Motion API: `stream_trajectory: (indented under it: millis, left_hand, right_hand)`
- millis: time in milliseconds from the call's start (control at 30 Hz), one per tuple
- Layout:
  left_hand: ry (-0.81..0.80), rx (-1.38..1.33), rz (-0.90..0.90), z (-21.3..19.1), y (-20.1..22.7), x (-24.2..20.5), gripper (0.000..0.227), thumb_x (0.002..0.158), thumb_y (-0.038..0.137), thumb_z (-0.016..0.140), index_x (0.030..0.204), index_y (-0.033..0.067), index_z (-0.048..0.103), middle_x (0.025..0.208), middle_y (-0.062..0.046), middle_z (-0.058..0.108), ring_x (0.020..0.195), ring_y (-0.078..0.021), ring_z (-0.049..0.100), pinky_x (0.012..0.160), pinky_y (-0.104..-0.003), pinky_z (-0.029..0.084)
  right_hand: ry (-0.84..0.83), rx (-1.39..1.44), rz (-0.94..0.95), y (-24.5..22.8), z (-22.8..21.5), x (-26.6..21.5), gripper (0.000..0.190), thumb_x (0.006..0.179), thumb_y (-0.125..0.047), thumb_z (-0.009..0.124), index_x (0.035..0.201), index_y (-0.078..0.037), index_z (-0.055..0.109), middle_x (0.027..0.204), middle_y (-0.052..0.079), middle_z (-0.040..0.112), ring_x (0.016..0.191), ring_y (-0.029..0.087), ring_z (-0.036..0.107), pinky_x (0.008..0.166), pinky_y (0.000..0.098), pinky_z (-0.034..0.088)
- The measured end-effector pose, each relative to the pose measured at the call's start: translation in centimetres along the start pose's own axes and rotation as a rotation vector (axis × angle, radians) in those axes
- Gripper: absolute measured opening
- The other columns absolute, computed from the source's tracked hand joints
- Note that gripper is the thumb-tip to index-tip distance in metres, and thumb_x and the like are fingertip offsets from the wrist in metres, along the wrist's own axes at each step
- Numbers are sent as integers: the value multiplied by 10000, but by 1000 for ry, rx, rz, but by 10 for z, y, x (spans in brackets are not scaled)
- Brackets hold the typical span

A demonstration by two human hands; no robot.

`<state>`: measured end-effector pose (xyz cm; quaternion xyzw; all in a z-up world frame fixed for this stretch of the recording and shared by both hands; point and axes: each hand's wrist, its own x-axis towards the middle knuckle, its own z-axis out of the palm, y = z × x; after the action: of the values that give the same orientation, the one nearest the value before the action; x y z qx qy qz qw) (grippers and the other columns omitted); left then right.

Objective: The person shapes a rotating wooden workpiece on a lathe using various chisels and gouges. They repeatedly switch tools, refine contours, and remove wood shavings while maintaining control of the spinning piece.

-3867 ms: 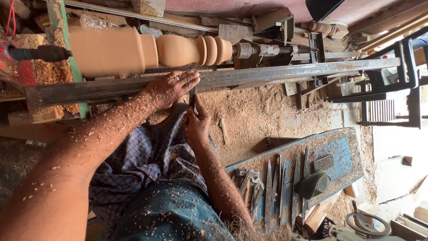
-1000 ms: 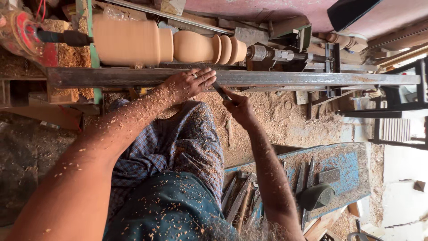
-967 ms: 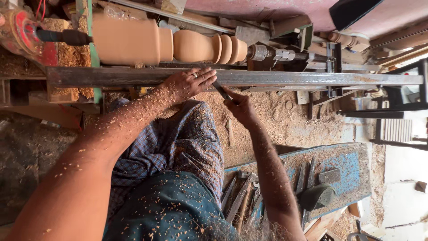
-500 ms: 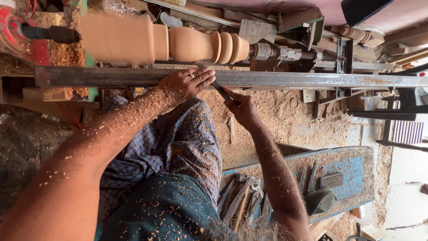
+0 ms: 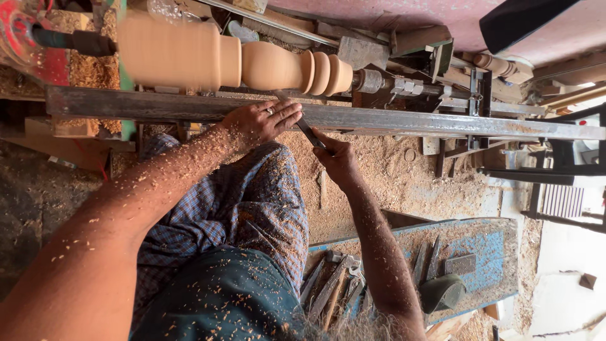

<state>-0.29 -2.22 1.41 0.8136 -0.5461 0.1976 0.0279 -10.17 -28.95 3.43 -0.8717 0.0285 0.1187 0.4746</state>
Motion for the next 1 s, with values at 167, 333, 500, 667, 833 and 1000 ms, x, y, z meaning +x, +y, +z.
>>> stream_trajectory:
  millis: [167,333,500,667,833,1000]
  left_hand:
    - [12,73,36,19,-3,6,567,1034,265,523,1556,78,403,1630,-89,406,1483,-219,414,1211,-362,377]
    - [-126,146,53,21,0,7,591,1023,183,479,1586,108,318,1674,-55,299,1519,-195,311,1250,-370,279]
    - [-152,141,23,9,-1,12,607,1027,153,459,1601,103,267,1691,-37,256,1533,-181,289,1275,-373,257]
    - [-189,133,13,4,-1,15,636,1012,101,458,1616,112,258,1689,-39,259,1527,-172,285,1260,-344,237]
    - [-190,73,1,4,-2,20,611,1031,143,422,1610,125,229,1683,-35,256,1528,-183,265,1267,-363,233]
    - [-173,130,8,-2,-2,25,608,1013,175,393,1598,136,232,1670,-30,266,1510,-198,272,1253,-375,246]
  right_hand:
    - [14,-12,183,-5,-3,0,475,964,-120,707,1426,-212,639,665,-43,613,532,40,398,476,245,346]
    - [9,31,160,-2,-7,0,476,963,-103,703,1421,-216,641,691,-72,631,545,27,389,486,226,363]
    - [-3,47,174,-1,-13,3,470,971,-88,700,1419,-214,640,651,-57,602,533,33,397,482,230,351]
    - [4,85,176,-1,-14,2,477,968,-73,690,1428,-185,634,660,-62,592,544,32,395,486,229,350]
    - [20,95,160,-2,-13,1,471,960,-65,691,1418,-163,635,662,-63,606,541,34,406,481,230,353]
    - [58,76,215,-3,-13,-4,466,962,-77,703,1415,-171,646,631,-55,562,537,36,397,485,235,343]
